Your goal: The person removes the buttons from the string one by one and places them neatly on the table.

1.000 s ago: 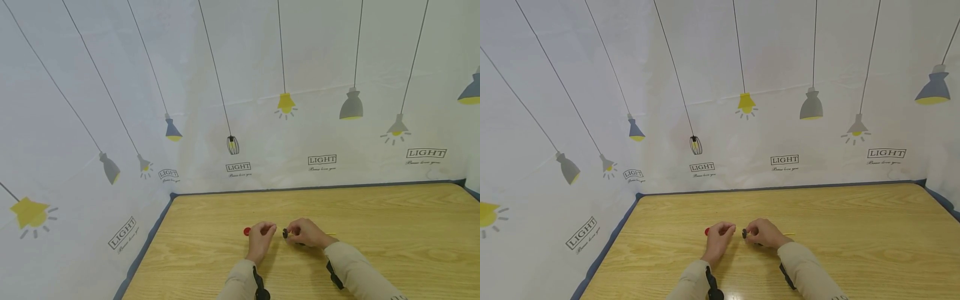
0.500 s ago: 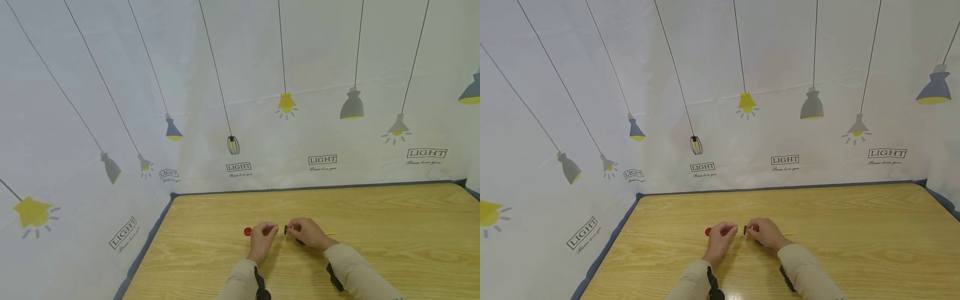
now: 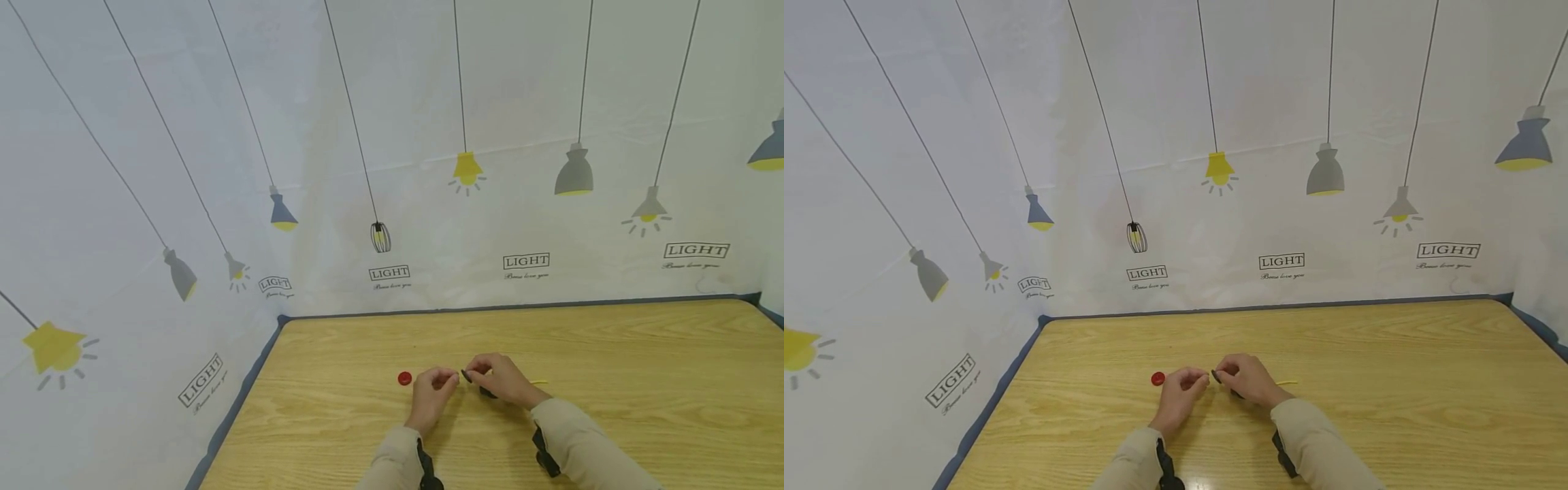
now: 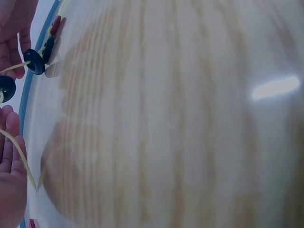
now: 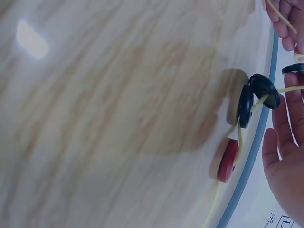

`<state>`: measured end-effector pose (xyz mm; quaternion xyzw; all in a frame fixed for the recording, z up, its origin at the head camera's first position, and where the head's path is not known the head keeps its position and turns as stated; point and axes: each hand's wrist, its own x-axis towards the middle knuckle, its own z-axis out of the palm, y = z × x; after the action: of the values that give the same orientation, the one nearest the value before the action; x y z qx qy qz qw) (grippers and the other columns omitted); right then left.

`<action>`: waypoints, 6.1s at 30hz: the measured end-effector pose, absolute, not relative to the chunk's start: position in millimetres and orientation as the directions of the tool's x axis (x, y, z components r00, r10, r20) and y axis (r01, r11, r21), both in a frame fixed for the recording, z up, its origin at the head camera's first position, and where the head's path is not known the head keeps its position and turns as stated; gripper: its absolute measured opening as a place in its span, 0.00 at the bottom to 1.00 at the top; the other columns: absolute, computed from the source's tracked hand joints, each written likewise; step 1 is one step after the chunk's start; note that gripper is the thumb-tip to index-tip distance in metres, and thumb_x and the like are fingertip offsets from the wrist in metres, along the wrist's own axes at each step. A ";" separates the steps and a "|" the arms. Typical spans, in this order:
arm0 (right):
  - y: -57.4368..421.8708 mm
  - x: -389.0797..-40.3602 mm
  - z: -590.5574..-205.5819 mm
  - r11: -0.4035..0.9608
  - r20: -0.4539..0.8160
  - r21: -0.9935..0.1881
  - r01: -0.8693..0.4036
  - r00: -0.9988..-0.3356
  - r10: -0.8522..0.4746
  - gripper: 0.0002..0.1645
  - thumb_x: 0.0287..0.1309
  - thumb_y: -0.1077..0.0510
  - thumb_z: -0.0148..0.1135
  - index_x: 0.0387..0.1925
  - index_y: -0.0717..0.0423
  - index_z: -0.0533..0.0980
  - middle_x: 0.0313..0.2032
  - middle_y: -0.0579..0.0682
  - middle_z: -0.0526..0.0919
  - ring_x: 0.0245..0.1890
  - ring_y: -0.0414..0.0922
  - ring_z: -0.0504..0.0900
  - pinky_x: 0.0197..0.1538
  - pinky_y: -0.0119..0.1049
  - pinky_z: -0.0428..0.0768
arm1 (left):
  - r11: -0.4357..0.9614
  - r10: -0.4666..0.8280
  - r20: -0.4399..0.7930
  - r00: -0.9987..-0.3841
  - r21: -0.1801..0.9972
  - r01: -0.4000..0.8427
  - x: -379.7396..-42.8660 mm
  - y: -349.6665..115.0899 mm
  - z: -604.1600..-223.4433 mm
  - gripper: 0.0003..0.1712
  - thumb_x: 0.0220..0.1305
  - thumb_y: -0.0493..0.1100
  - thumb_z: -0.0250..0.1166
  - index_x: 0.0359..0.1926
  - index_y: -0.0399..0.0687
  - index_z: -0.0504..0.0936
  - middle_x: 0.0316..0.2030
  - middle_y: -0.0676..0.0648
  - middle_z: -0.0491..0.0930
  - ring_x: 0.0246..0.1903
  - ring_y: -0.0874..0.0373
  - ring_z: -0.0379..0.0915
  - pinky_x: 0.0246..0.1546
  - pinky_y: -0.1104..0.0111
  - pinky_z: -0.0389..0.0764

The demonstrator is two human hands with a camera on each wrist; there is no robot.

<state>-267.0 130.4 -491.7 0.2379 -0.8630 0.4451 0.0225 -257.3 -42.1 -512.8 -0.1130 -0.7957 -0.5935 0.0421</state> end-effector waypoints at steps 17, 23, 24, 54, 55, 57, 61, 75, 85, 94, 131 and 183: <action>128.5 -265.8 -490.0 0.458 0.261 -0.781 -0.424 -0.889 -0.377 0.06 0.57 0.61 0.55 0.33 0.58 0.77 0.27 0.46 0.79 0.28 0.40 0.75 0.30 0.31 0.73 | 0.237 0.232 0.165 -0.958 0.946 0.221 -257.5 -37.7 -516.4 0.19 0.57 0.43 0.61 0.48 0.39 0.75 0.40 0.44 0.78 0.40 0.54 0.74 0.40 0.69 0.74; 128.1 -265.2 -490.6 0.460 0.274 -0.770 -0.441 -0.881 -0.386 0.06 0.57 0.61 0.55 0.34 0.58 0.77 0.29 0.46 0.79 0.29 0.39 0.75 0.31 0.31 0.74 | 0.216 0.243 0.177 -0.954 0.949 0.231 -257.7 -35.8 -517.4 0.19 0.58 0.43 0.61 0.49 0.39 0.74 0.43 0.44 0.76 0.43 0.52 0.73 0.43 0.66 0.73; 128.2 -265.1 -490.7 0.462 0.274 -0.769 -0.442 -0.880 -0.387 0.06 0.57 0.61 0.55 0.33 0.58 0.77 0.29 0.46 0.79 0.29 0.39 0.75 0.31 0.31 0.73 | 0.220 0.240 0.175 -0.955 0.948 0.229 -257.7 -35.5 -517.5 0.18 0.58 0.43 0.61 0.48 0.40 0.74 0.43 0.44 0.76 0.43 0.52 0.73 0.43 0.66 0.73; 139.4 -264.2 -493.9 0.482 0.239 -0.780 -0.400 -0.901 -0.361 0.08 0.57 0.60 0.55 0.33 0.62 0.77 0.29 0.50 0.79 0.27 0.38 0.74 0.31 0.31 0.73 | 0.288 0.181 0.162 -0.970 0.935 0.210 -245.7 -65.4 -482.7 0.18 0.56 0.37 0.61 0.47 0.32 0.74 0.39 0.39 0.76 0.40 0.48 0.72 0.41 0.62 0.73; 139.7 -264.0 -493.3 0.484 0.236 -0.781 -0.395 -0.904 -0.357 0.08 0.57 0.60 0.55 0.33 0.62 0.77 0.29 0.50 0.79 0.27 0.39 0.74 0.30 0.31 0.73 | 0.287 0.181 0.158 -0.971 0.935 0.206 -244.1 -66.5 -479.5 0.17 0.57 0.36 0.60 0.47 0.31 0.74 0.40 0.38 0.76 0.40 0.47 0.72 0.41 0.61 0.73; 140.4 -263.6 -492.4 0.487 0.232 -0.782 -0.389 -0.907 -0.351 0.08 0.57 0.60 0.55 0.33 0.63 0.77 0.29 0.50 0.79 0.27 0.39 0.74 0.30 0.30 0.73 | 0.287 0.185 0.154 -0.971 0.936 0.203 -242.4 -69.5 -476.7 0.17 0.57 0.36 0.60 0.47 0.31 0.73 0.41 0.37 0.75 0.41 0.46 0.72 0.42 0.62 0.73; 142.3 -262.7 -491.2 0.483 0.230 -0.786 -0.386 -0.908 -0.351 0.09 0.57 0.60 0.55 0.34 0.63 0.77 0.29 0.51 0.79 0.27 0.39 0.73 0.30 0.30 0.73 | 0.260 0.198 0.144 -0.969 0.946 0.194 -242.7 -75.9 -476.4 0.17 0.57 0.35 0.59 0.47 0.29 0.72 0.44 0.34 0.74 0.44 0.44 0.71 0.43 0.63 0.73; 146.4 -263.7 -493.7 0.483 0.231 -0.783 -0.391 -0.905 -0.358 0.08 0.57 0.60 0.55 0.32 0.62 0.77 0.29 0.49 0.78 0.28 0.39 0.73 0.32 0.31 0.73 | 0.283 0.164 0.178 -0.970 0.934 0.219 -244.3 -91.5 -476.7 0.18 0.56 0.34 0.60 0.46 0.27 0.72 0.40 0.34 0.76 0.40 0.44 0.73 0.39 0.65 0.74; 146.6 -264.0 -493.8 0.498 0.225 -0.776 -0.387 -0.908 -0.354 0.07 0.57 0.60 0.55 0.31 0.61 0.77 0.29 0.47 0.78 0.29 0.39 0.73 0.33 0.31 0.73 | 0.273 0.123 0.164 -0.979 0.943 0.192 -252.0 -110.5 -482.1 0.18 0.57 0.33 0.59 0.47 0.25 0.71 0.38 0.32 0.75 0.40 0.41 0.72 0.39 0.60 0.75; 147.0 -262.6 -494.8 0.494 0.246 -0.770 -0.404 -0.902 -0.353 0.06 0.57 0.62 0.56 0.30 0.62 0.76 0.28 0.46 0.78 0.27 0.38 0.73 0.32 0.31 0.73 | 0.370 0.007 0.177 -0.984 0.914 0.167 -267.0 -132.0 -504.1 0.19 0.54 0.37 0.63 0.47 0.33 0.75 0.36 0.39 0.77 0.37 0.47 0.74 0.37 0.62 0.75; 146.8 -262.8 -495.7 0.512 0.221 -0.771 -0.379 -0.913 -0.344 0.07 0.58 0.59 0.55 0.31 0.59 0.76 0.28 0.45 0.77 0.28 0.39 0.72 0.32 0.32 0.72 | 0.548 -0.093 0.102 -0.991 0.836 0.035 -272.3 -142.7 -509.2 0.18 0.45 0.27 0.64 0.42 0.34 0.79 0.33 0.41 0.79 0.32 0.53 0.72 0.33 0.64 0.72; 140.9 -263.7 -488.4 0.482 0.248 -0.747 -0.458 -0.865 -0.437 0.07 0.57 0.59 0.55 0.32 0.58 0.78 0.28 0.45 0.79 0.27 0.35 0.73 0.32 0.32 0.72 | 0.297 0.161 0.192 -0.968 0.926 0.232 -255.6 -36.3 -512.7 0.06 0.51 0.34 0.65 0.33 0.37 0.81 0.32 0.48 0.79 0.29 0.62 0.73 0.30 0.74 0.74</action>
<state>-263.7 140.9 -488.4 0.2598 -0.8607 0.4377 0.0119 -255.6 -36.3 -512.7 -0.1222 -0.8046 -0.5802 0.0309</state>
